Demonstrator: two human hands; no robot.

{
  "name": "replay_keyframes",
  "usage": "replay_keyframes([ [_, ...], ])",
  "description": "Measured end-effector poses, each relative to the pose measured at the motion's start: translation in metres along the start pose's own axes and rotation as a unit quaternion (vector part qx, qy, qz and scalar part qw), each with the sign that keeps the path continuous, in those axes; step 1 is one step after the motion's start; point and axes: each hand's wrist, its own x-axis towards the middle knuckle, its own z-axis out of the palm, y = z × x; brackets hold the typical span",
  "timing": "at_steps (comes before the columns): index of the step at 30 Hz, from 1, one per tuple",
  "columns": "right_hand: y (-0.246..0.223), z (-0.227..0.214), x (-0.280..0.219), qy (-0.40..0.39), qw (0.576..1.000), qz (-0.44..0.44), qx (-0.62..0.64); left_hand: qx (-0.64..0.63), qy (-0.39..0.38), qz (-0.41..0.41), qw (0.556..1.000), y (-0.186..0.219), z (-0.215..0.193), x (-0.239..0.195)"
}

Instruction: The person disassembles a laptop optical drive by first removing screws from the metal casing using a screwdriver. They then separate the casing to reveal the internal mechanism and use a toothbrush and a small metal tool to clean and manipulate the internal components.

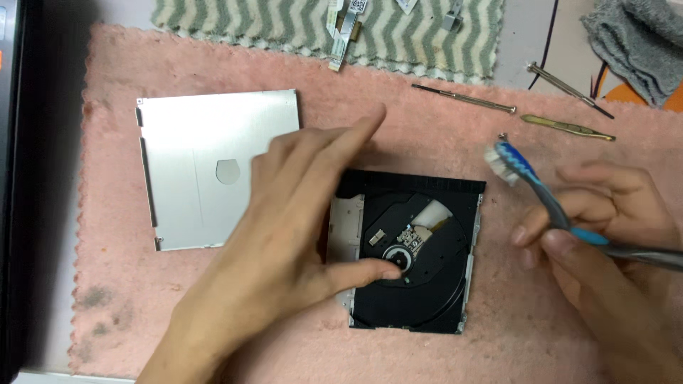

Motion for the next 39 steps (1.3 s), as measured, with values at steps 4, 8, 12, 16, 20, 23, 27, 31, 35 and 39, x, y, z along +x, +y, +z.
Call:
replay_keyframes([
  [4, -0.007, 0.0, -0.003, 0.049, 0.997, 0.03, -0.047, 0.066, 0.015, -0.008, 0.998, -0.004, 0.0, 0.0],
  [8, -0.001, -0.006, -0.003, 0.046, 0.996, 0.032, -0.067, 0.123, 0.029, -0.016, 0.992, -0.001, 0.004, -0.002],
  [12, -0.006, -0.006, -0.002, 0.024, 0.99, 0.037, -0.132, 0.135, 0.063, 0.039, 0.988, 0.012, 0.007, -0.012],
  [16, -0.005, -0.007, 0.002, 0.006, 0.988, 0.0, -0.153, 0.134, 0.103, 0.056, 0.984, 0.013, 0.013, -0.032],
  [20, -0.009, -0.006, 0.002, 0.005, 0.982, 0.064, -0.177, 0.234, 0.176, 0.076, 0.953, 0.01, 0.04, -0.046],
  [23, -0.013, 0.002, -0.003, 0.021, 0.981, 0.061, -0.185, 0.221, 0.188, 0.059, 0.955, 0.014, 0.051, -0.048],
  [27, 0.015, -0.019, -0.009, -0.047, 0.972, -0.019, -0.228, 0.189, 0.198, 0.074, 0.959, 0.017, 0.051, -0.04],
  [31, 0.0, -0.011, 0.006, -0.131, 0.966, -0.073, -0.209, 0.165, 0.196, 0.027, 0.966, 0.029, 0.047, -0.037],
  [35, -0.004, -0.007, 0.008, -0.185, 0.939, -0.153, -0.245, 0.147, 0.194, 0.017, 0.97, 0.028, 0.047, -0.036],
  [39, 0.021, -0.014, 0.01, -0.19, 0.934, -0.209, -0.22, 0.131, 0.182, 0.016, 0.974, 0.028, 0.043, -0.035],
])
